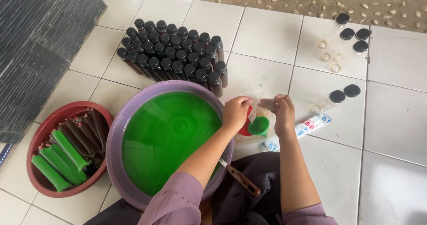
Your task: Filling plastic tubes with green liquid using a funnel and ladle and tying them shut by hand
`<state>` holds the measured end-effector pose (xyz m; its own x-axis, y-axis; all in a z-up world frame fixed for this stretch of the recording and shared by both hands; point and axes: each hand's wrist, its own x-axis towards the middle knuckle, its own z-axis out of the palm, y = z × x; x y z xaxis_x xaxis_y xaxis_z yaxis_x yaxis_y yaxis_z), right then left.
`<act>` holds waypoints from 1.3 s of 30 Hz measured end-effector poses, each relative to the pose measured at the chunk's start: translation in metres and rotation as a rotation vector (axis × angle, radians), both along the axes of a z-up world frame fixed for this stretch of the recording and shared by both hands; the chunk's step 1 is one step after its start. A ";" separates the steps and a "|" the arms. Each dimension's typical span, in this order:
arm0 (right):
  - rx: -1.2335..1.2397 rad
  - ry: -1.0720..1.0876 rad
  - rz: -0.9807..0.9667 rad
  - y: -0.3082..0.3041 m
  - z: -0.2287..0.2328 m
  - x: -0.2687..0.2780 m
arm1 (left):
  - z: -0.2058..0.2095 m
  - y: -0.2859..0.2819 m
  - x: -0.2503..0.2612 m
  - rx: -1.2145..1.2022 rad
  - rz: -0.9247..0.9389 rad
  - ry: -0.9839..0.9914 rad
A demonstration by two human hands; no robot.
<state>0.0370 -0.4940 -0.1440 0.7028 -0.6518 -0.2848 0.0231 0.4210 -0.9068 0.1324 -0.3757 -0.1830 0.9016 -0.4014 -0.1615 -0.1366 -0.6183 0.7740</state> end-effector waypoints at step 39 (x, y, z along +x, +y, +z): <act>0.611 -0.059 0.388 0.281 0.010 -0.156 | 0.071 0.315 -0.050 -1.051 0.900 0.668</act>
